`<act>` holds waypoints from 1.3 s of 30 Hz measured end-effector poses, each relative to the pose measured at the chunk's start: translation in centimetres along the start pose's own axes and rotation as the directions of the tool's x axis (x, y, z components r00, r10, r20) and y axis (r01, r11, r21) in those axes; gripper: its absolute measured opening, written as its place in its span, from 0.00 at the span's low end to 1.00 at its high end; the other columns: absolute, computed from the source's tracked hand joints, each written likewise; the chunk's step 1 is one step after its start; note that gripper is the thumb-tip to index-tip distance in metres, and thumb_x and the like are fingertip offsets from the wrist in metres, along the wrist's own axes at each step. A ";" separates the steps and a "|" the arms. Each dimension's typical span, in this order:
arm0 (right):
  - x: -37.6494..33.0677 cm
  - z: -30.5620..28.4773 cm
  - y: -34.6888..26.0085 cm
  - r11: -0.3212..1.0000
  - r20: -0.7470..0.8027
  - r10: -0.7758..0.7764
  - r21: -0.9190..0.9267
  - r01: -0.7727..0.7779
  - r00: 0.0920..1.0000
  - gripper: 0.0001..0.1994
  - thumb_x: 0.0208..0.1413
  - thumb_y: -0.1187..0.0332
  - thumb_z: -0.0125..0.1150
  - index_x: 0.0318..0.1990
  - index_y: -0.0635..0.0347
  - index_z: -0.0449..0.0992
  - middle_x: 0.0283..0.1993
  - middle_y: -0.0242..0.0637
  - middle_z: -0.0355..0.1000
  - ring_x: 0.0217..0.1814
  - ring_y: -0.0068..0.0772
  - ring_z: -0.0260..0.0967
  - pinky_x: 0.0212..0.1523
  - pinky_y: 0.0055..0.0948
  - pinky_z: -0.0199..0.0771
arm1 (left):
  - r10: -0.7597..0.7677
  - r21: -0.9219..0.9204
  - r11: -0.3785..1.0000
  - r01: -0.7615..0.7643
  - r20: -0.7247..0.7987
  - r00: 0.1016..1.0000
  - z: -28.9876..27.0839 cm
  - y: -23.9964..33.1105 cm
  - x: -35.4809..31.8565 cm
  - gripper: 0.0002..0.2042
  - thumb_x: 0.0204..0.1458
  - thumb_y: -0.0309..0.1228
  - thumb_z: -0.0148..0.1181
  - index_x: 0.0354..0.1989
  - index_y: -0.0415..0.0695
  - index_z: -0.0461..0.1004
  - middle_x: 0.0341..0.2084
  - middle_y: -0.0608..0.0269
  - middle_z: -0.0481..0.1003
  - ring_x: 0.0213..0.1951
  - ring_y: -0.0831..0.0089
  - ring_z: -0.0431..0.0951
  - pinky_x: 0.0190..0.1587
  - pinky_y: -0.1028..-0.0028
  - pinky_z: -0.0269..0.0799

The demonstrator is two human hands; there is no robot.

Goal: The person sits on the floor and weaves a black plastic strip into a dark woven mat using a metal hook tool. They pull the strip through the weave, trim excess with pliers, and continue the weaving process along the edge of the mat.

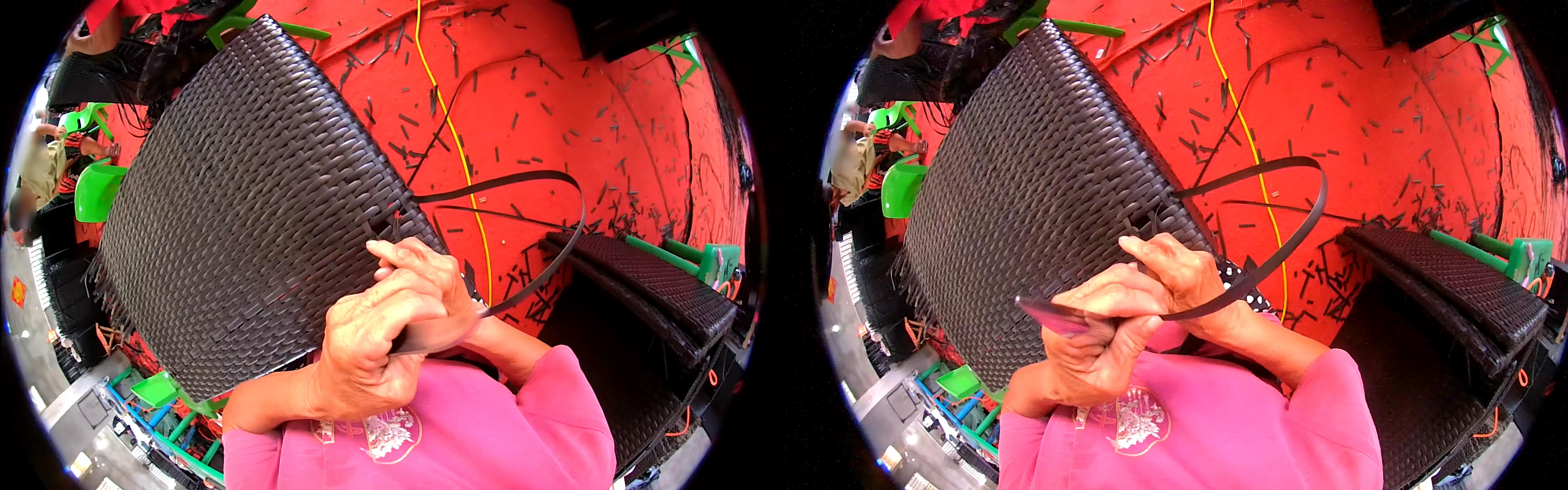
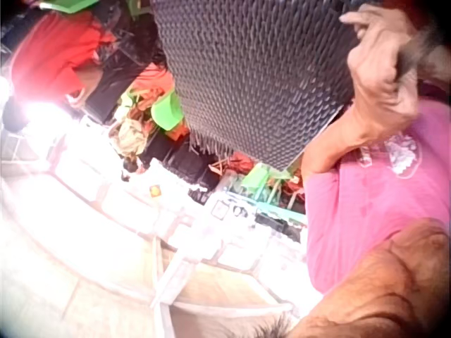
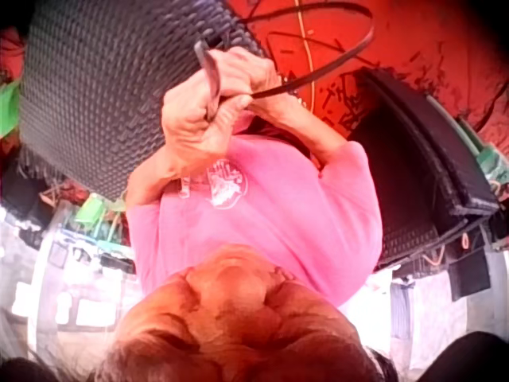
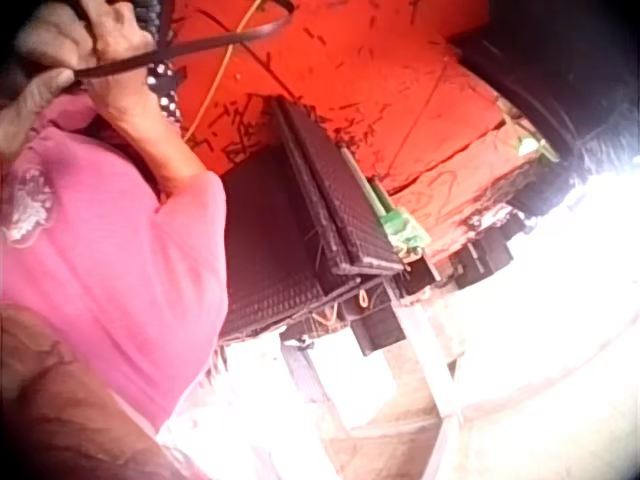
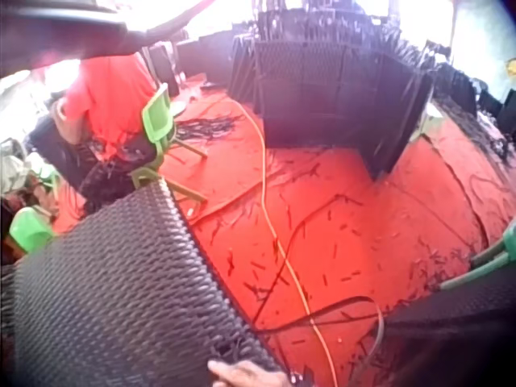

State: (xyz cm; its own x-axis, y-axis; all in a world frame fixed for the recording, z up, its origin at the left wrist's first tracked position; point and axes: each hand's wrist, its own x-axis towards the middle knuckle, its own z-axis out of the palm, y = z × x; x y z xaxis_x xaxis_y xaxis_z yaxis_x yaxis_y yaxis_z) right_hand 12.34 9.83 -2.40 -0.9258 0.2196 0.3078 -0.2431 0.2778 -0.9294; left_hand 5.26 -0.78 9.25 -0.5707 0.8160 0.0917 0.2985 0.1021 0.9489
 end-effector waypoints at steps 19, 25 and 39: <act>3.9 -12.6 -7.5 0.850 -0.228 0.277 0.510 -0.127 0.933 0.24 0.56 0.72 0.55 0.61 0.65 0.63 0.27 0.30 0.65 0.19 0.13 0.56 0.16 0.16 0.58 | -0.316 -0.363 0.882 0.299 0.014 0.949 -4.0 -0.8 4.0 0.05 0.53 0.25 0.61 0.30 0.35 0.77 0.19 0.61 0.76 0.15 0.85 0.67 0.16 0.86 0.59; 5.4 -5.0 -6.6 0.983 -0.025 0.061 0.173 -0.056 0.998 0.09 0.57 0.74 0.58 0.45 0.64 0.75 0.24 0.26 0.67 0.20 0.12 0.61 0.19 0.16 0.59 | 0.060 -0.241 0.969 -0.060 -0.008 0.998 -5.5 6.8 9.2 0.11 0.57 0.32 0.54 0.30 0.37 0.75 0.18 0.65 0.73 0.13 0.87 0.62 0.14 0.84 0.55; 4.2 -12.1 -6.9 0.802 -0.387 0.284 0.598 0.004 0.877 0.12 0.65 0.67 0.48 0.43 0.66 0.74 0.23 0.30 0.67 0.17 0.18 0.60 0.17 0.20 0.63 | -0.261 -0.684 0.585 0.436 0.350 0.900 -2.5 -4.0 0.4 0.19 0.61 0.42 0.52 0.46 0.35 0.74 0.35 0.47 0.79 0.17 0.78 0.75 0.15 0.84 0.66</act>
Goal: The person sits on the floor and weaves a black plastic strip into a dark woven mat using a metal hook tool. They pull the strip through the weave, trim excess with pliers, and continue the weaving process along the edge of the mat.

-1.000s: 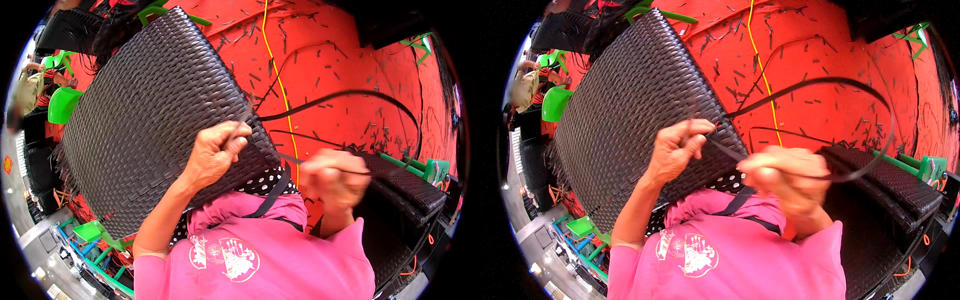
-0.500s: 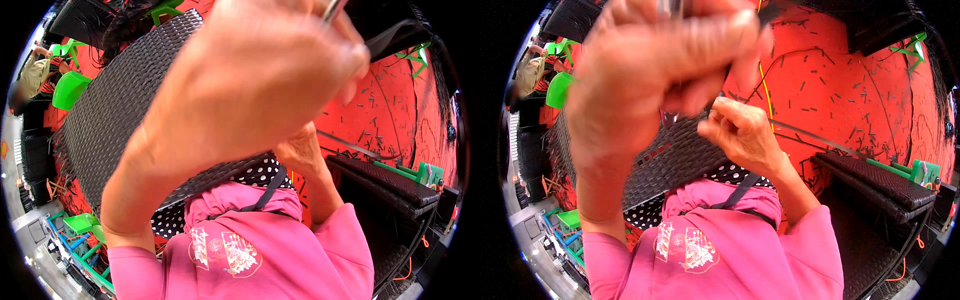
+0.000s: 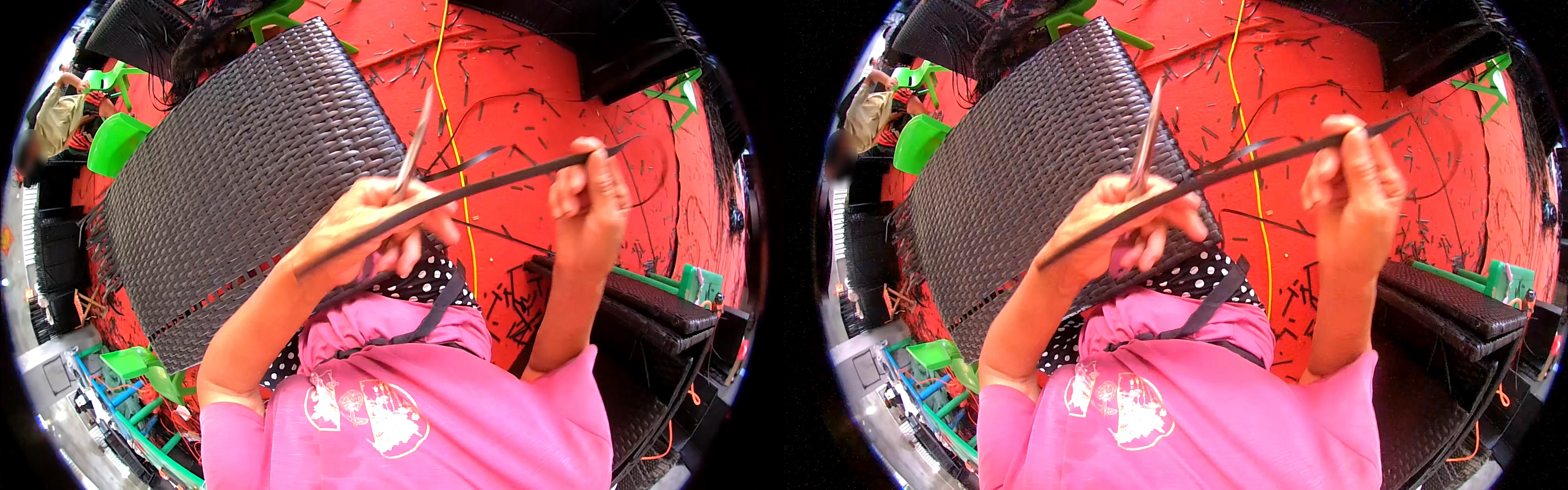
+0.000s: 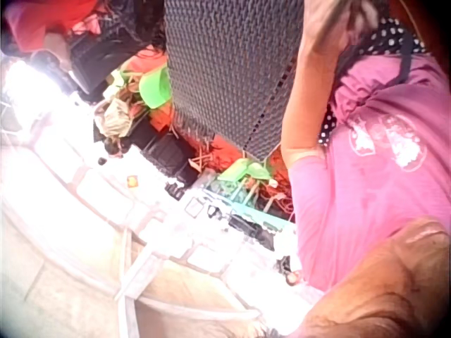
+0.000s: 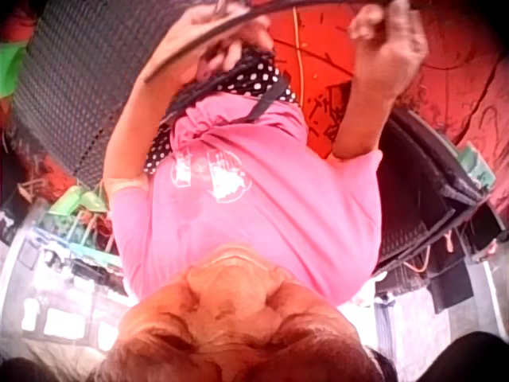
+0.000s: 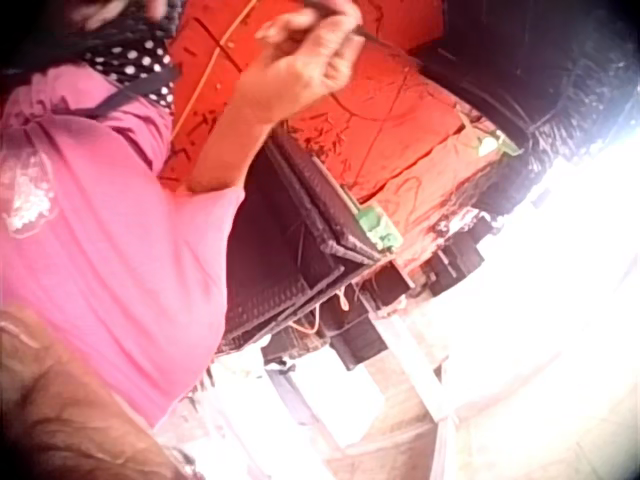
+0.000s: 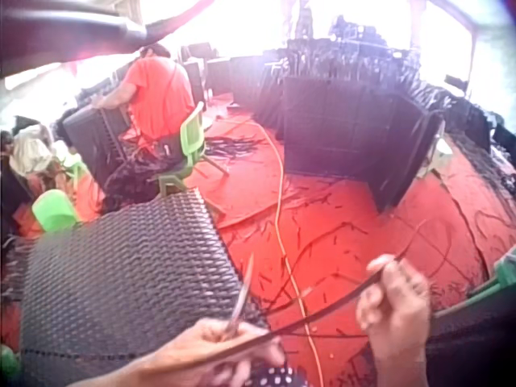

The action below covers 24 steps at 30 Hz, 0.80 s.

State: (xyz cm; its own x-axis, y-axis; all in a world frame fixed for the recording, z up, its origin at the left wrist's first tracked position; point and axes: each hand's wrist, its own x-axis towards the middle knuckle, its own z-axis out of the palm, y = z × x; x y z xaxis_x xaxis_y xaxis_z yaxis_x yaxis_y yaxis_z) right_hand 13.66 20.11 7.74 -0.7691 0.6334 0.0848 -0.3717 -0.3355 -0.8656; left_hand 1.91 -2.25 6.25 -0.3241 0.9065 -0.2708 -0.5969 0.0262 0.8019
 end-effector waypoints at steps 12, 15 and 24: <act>-6.2 -2.0 4.9 0.420 0.168 0.718 -0.878 -0.228 0.676 0.15 0.58 0.63 0.58 0.24 0.66 0.76 0.15 0.37 0.68 0.18 0.23 0.67 0.21 0.29 0.65 | -0.198 0.161 0.946 0.282 -0.400 0.895 -3.0 -7.6 -4.8 0.04 0.53 0.23 0.57 0.35 0.37 0.76 0.22 0.62 0.76 0.18 0.84 0.69 0.22 0.84 0.65; -7.0 1.2 4.2 0.682 0.409 0.436 -0.731 0.001 0.802 0.05 0.50 0.72 0.63 0.30 0.65 0.76 0.21 0.41 0.70 0.20 0.31 0.69 0.23 0.29 0.67 | -0.203 0.166 0.945 0.283 -0.382 0.902 -2.9 -8.3 -5.0 0.04 0.54 0.23 0.56 0.35 0.37 0.76 0.22 0.62 0.76 0.18 0.84 0.69 0.21 0.84 0.64; -6.7 -6.6 15.2 0.777 -0.132 0.136 -0.601 -0.188 0.982 0.05 0.59 0.74 0.54 0.39 0.65 0.75 0.32 0.28 0.70 0.32 0.19 0.67 0.34 0.20 0.68 | -0.131 0.117 0.971 0.206 -0.460 0.878 -2.2 -9.4 -5.5 0.06 0.56 0.24 0.55 0.38 0.36 0.74 0.24 0.60 0.76 0.18 0.83 0.70 0.21 0.84 0.64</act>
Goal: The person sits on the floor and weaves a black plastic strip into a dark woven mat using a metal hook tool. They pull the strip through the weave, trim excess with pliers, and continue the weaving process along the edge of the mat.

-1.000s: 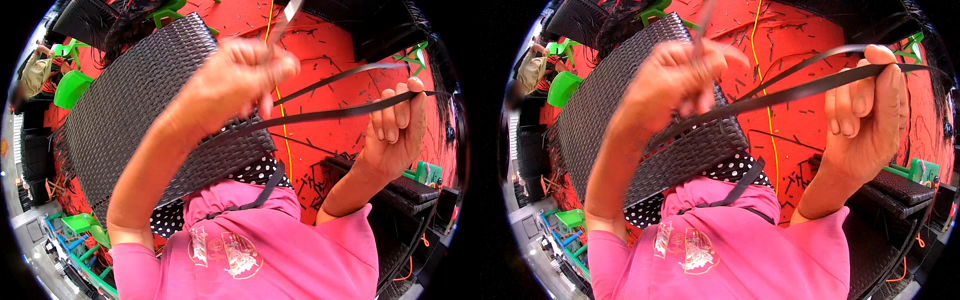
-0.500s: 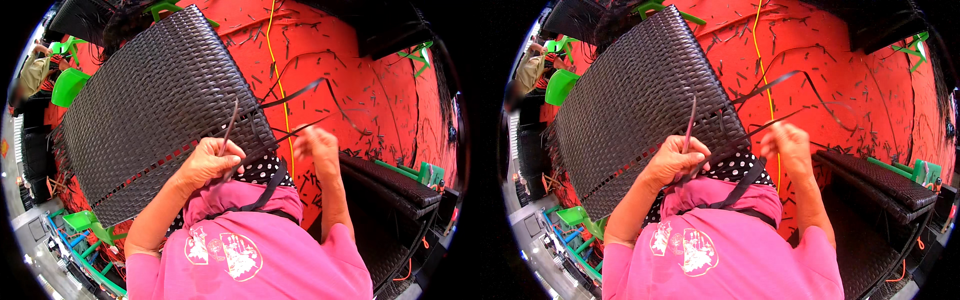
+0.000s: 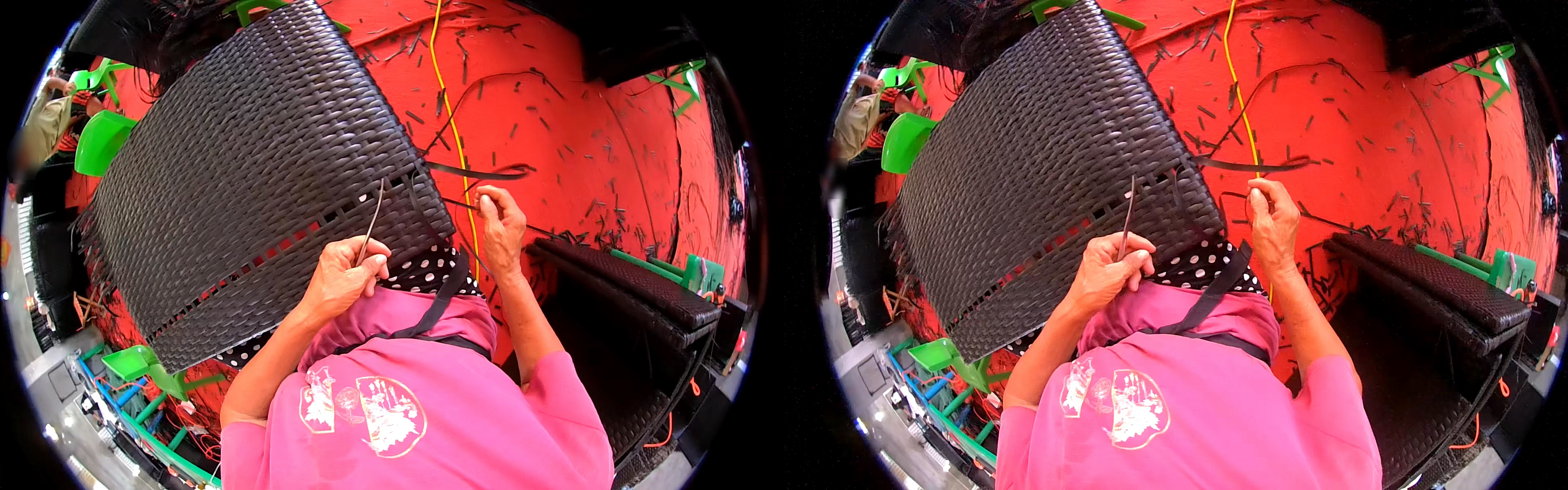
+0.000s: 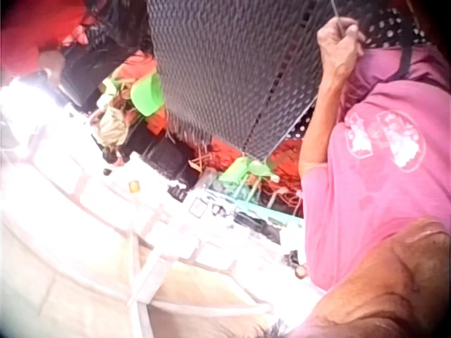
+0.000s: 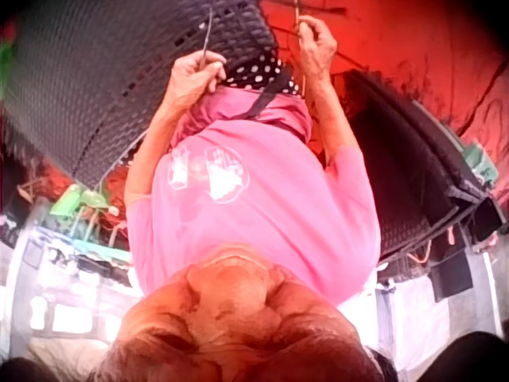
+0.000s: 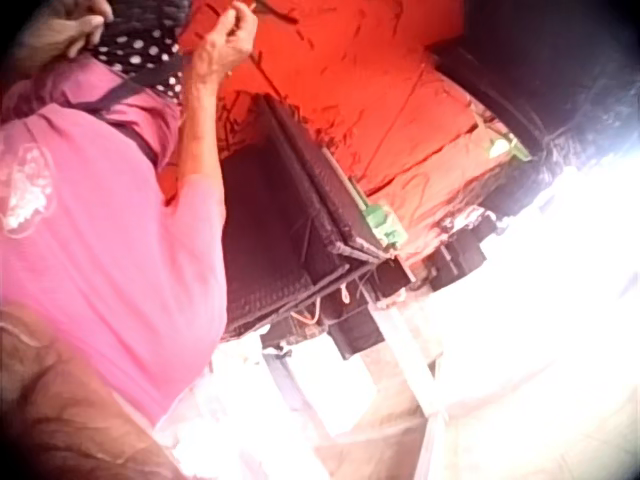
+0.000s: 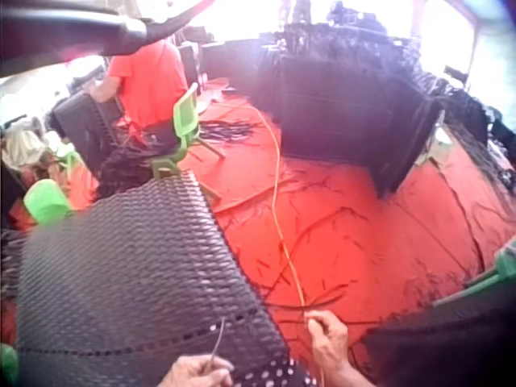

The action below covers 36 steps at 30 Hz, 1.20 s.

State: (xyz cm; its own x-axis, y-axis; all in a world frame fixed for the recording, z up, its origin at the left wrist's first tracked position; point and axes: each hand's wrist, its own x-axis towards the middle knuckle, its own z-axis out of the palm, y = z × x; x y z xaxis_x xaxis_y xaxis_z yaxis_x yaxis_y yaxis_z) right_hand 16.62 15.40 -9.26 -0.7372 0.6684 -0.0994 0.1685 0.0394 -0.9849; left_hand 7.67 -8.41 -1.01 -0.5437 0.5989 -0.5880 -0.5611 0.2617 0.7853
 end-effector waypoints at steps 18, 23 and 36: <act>2.5 4.0 -2.6 0.986 0.279 0.166 -0.042 -0.161 0.946 0.12 0.56 0.71 0.56 0.46 0.66 0.76 0.38 0.31 0.74 0.40 0.20 0.69 0.44 0.22 0.71 | 0.198 0.237 0.961 -0.146 -0.213 0.957 2.1 2.9 2.6 0.07 0.56 0.29 0.58 0.36 0.37 0.75 0.21 0.65 0.74 0.18 0.85 0.70 0.18 0.85 0.61; 2.9 3.8 -1.3 0.984 0.341 0.085 0.119 -0.132 0.936 0.11 0.56 0.74 0.57 0.45 0.65 0.77 0.38 0.28 0.73 0.39 0.19 0.68 0.42 0.20 0.70 | 0.322 0.681 0.726 -0.101 -0.206 0.924 3.2 4.4 7.0 0.13 0.46 0.34 0.68 0.27 0.36 0.75 0.16 0.68 0.71 0.19 0.83 0.67 0.22 0.80 0.64; 1.8 4.7 -1.4 0.995 0.313 0.045 0.075 -0.072 0.949 0.20 0.50 0.70 0.63 0.52 0.65 0.71 0.45 0.44 0.71 0.47 0.36 0.71 0.46 0.31 0.71 | -0.364 0.372 0.869 0.325 0.036 0.931 0.4 11.6 11.5 0.02 0.45 0.22 0.58 0.24 0.37 0.72 0.13 0.61 0.70 0.08 0.83 0.61 0.08 0.82 0.47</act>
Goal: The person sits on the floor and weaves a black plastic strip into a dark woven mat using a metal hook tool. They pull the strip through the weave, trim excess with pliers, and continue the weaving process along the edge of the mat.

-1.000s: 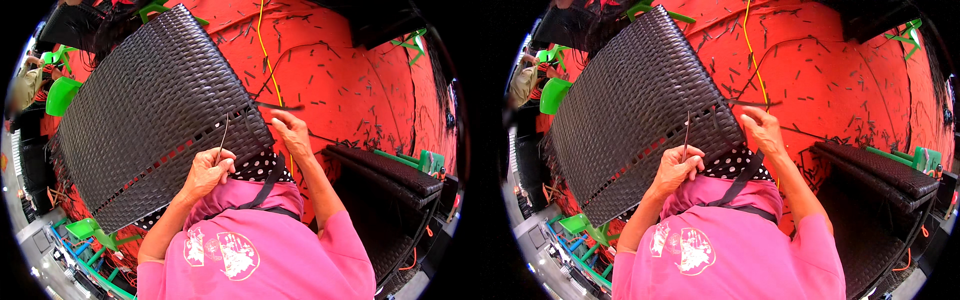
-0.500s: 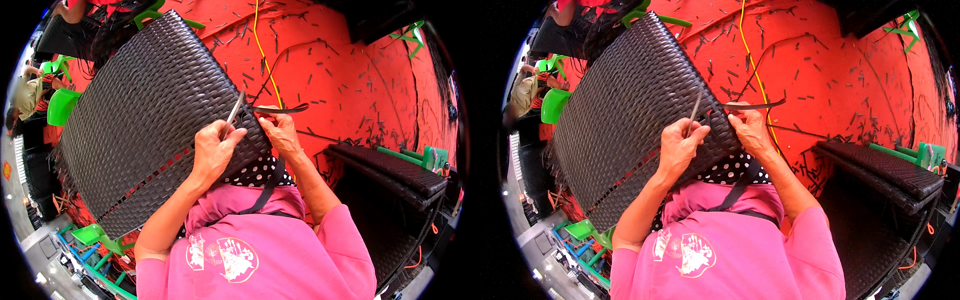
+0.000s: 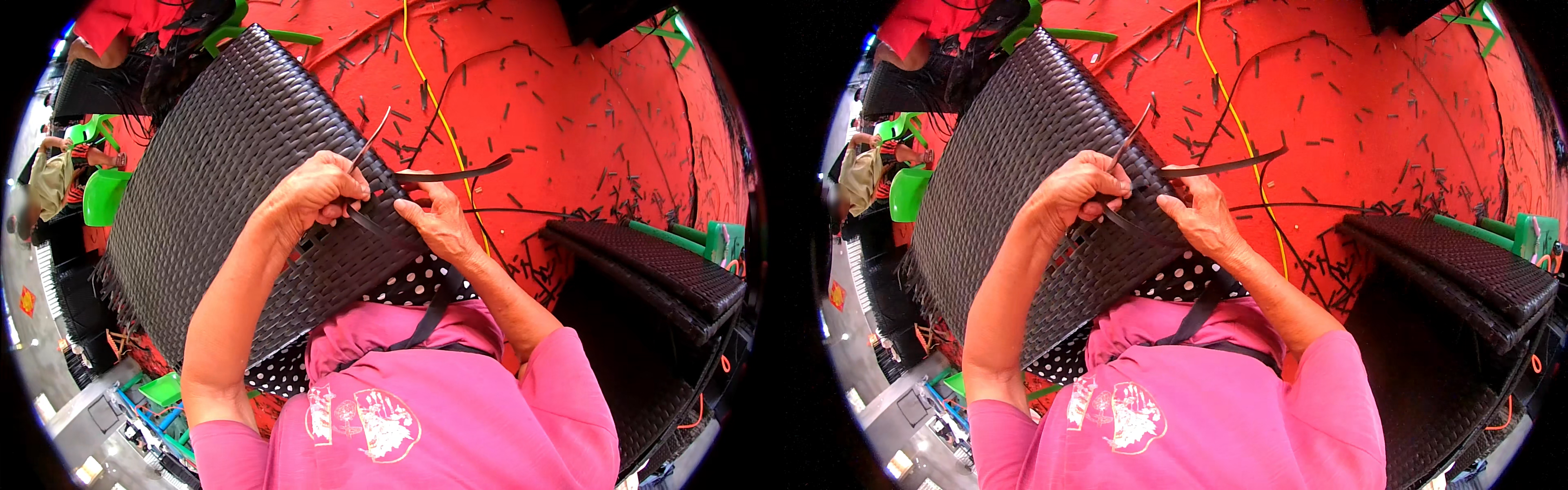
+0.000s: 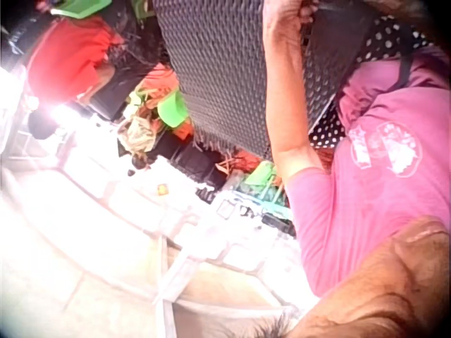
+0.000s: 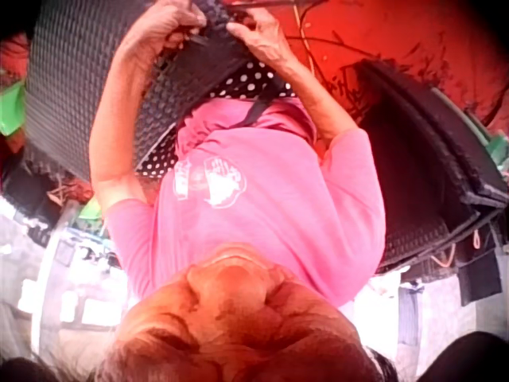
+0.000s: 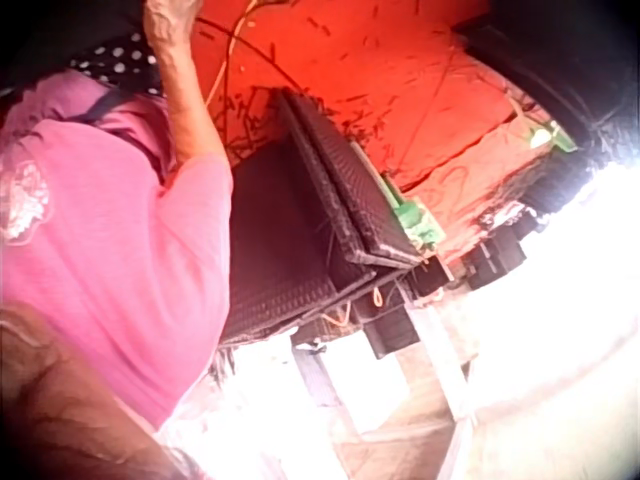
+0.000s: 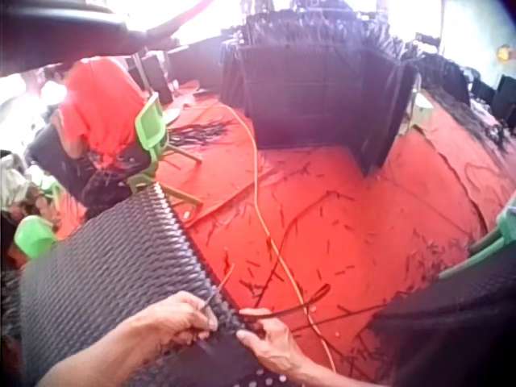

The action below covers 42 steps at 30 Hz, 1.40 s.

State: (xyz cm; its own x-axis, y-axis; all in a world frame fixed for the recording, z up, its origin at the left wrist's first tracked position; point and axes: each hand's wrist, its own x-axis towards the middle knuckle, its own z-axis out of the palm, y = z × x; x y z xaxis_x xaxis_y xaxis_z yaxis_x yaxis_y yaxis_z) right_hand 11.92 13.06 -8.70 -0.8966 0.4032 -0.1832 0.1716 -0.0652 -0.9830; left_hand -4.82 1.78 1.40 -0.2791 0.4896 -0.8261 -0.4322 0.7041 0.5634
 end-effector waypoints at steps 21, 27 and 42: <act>1.6 1.6 0.4 0.983 -0.031 0.148 0.112 -0.144 0.988 0.16 0.52 0.64 0.63 0.42 0.63 0.68 0.36 0.39 0.70 0.38 0.30 0.68 0.41 0.32 0.69 | 0.131 -0.182 0.965 -0.188 -0.285 0.950 4.1 -6.0 -1.5 0.05 0.51 0.27 0.58 0.26 0.39 0.73 0.11 0.63 0.71 0.07 0.83 0.61 0.09 0.82 0.52; 1.3 1.7 0.7 0.987 -0.001 0.134 0.094 -0.133 0.991 0.14 0.54 0.66 0.61 0.42 0.62 0.66 0.34 0.37 0.69 0.37 0.28 0.66 0.41 0.31 0.68 | 0.215 -0.141 0.945 -0.297 -0.417 0.883 4.8 -6.8 -1.6 0.04 0.52 0.26 0.58 0.29 0.39 0.72 0.12 0.65 0.71 0.09 0.85 0.64 0.10 0.85 0.56; 1.0 0.7 -0.6 0.958 0.053 0.238 0.154 -0.244 0.970 0.18 0.52 0.67 0.61 0.48 0.64 0.67 0.37 0.41 0.72 0.43 0.34 0.70 0.45 0.34 0.70 | 0.244 -0.170 0.934 -0.314 -0.338 0.909 4.0 -6.9 -1.7 0.06 0.54 0.26 0.57 0.36 0.36 0.73 0.13 0.65 0.72 0.08 0.85 0.63 0.09 0.85 0.56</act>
State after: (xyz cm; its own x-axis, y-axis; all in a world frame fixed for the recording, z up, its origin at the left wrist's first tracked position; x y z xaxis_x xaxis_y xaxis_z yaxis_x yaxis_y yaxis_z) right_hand 10.63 12.83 -8.31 -0.8503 0.3268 -0.4126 0.3202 -0.3009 -0.8983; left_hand 2.06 -1.91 -1.05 -0.6491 0.4431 -0.6183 -0.4618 0.4163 0.7832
